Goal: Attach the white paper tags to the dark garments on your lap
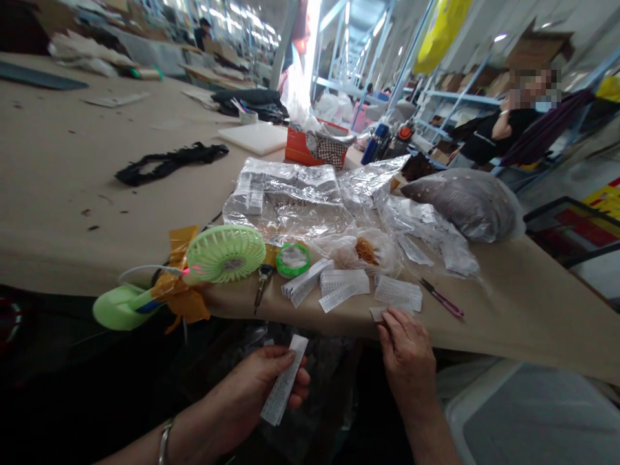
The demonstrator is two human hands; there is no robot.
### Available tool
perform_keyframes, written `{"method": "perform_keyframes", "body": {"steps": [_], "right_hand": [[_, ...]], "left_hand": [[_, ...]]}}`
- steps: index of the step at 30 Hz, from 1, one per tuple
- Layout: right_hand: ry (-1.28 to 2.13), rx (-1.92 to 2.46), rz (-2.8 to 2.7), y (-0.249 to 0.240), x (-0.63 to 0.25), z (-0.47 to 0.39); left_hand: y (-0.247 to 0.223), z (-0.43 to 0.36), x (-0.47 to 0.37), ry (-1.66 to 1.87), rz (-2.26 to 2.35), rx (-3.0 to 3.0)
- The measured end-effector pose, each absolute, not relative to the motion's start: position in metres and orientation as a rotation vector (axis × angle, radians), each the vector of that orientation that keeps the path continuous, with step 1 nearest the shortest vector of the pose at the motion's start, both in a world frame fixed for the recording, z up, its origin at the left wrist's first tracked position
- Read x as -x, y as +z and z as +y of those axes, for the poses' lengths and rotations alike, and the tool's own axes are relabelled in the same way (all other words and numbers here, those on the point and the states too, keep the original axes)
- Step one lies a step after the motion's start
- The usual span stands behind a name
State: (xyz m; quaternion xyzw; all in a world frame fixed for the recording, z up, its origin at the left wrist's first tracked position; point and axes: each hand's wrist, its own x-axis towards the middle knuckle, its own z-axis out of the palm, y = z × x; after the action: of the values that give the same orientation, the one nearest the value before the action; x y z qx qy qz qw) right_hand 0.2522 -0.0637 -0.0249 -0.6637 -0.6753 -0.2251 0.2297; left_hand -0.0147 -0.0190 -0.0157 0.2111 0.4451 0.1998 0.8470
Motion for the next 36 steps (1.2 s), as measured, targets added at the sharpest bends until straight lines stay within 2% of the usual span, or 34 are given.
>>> {"method": "perform_keyframes", "body": {"steps": [4,8,13,19,36], "right_hand": [[-0.443,1.698,-1.733,-0.021,-0.257,-0.069],[-0.226,1.535,-1.459,-0.013,-0.225,-0.073],[-0.001,1.186,-1.819,-0.013,-0.154,-0.077],[0.009,1.070,-2.112,-0.030,-0.120,-0.075],[0.092,1.090,-2.177,-0.031,-0.121,-0.076]], "left_hand": [[-0.013,-0.018,0.015,0.419,0.941,-0.448],[-0.009,-0.020,0.013,0.410,0.929,-0.438],[-0.004,-0.022,0.011,0.453,0.836,-0.374],[-0.006,-0.022,0.018,0.642,0.798,-0.240],[-0.013,-0.024,0.024,0.645,0.792,-0.268]]}}
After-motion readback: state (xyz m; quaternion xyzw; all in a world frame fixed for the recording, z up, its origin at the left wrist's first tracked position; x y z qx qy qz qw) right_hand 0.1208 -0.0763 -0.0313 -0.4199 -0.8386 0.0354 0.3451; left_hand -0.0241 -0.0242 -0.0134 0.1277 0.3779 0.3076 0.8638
